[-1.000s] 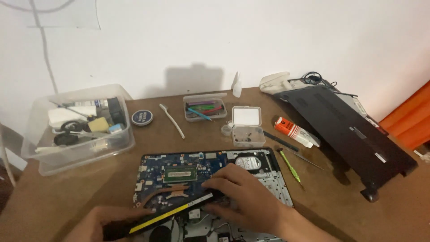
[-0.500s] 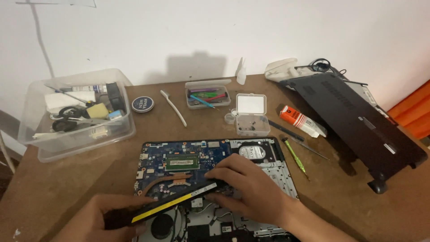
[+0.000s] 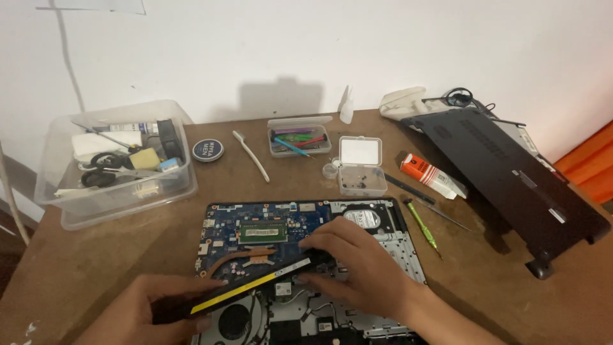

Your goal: Cleaning a laptop battery with a brush and reassembling the laptop components on a workbench.

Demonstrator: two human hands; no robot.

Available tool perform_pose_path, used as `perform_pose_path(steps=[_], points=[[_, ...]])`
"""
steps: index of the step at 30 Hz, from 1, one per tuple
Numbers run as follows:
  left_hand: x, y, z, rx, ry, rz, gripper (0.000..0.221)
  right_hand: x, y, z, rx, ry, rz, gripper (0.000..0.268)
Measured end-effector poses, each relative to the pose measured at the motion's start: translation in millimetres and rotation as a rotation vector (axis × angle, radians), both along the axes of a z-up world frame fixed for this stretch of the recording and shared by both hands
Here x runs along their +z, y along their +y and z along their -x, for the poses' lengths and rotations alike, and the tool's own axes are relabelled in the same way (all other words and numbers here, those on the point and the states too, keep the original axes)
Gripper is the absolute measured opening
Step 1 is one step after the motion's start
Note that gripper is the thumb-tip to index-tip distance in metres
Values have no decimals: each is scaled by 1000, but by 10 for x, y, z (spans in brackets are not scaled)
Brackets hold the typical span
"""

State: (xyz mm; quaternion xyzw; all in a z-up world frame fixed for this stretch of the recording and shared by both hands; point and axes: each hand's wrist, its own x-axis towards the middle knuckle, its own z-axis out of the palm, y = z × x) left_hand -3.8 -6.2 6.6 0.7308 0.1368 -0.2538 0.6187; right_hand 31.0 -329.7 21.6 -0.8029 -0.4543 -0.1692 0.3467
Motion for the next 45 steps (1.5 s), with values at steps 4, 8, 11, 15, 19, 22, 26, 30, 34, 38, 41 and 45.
perform_pose_path(steps=[4,8,11,15,19,22,26,30,34,38,41,45], points=[[88,-39,66,34,-47,17,53,70,-33,-33,8,15,-43,42],[297,-54,147,26,-188,117,43,48,-124,-187,-95,170,-63,40],[-51,205,-7,-130,-493,-103,47,2,-36,-422,-269,346,-187,53],[26,172,-5,-55,-535,14,47,155,233,-834,-413,420,188,37],[-68,249,-48,16,-515,59,43,-151,456,-1376,-354,256,325,13],[-48,266,-46,66,-457,81,43,-44,726,-1454,-354,284,302,26],[-47,267,-3,26,-484,150,38,-446,916,-2001,-352,220,486,43],[-178,242,-21,61,-452,221,40,-494,931,-2122,-436,156,561,26],[-151,211,-27,31,-439,290,34,-41,587,-1679,-450,262,355,21],[-250,211,-26,69,-345,557,56,163,-50,-1389,-359,901,-674,27],[-280,129,-41,96,-280,580,54,831,-36,-357,-767,636,-205,22],[-139,-69,48,-8,-307,616,57,429,-129,-89,-409,559,-528,19]])
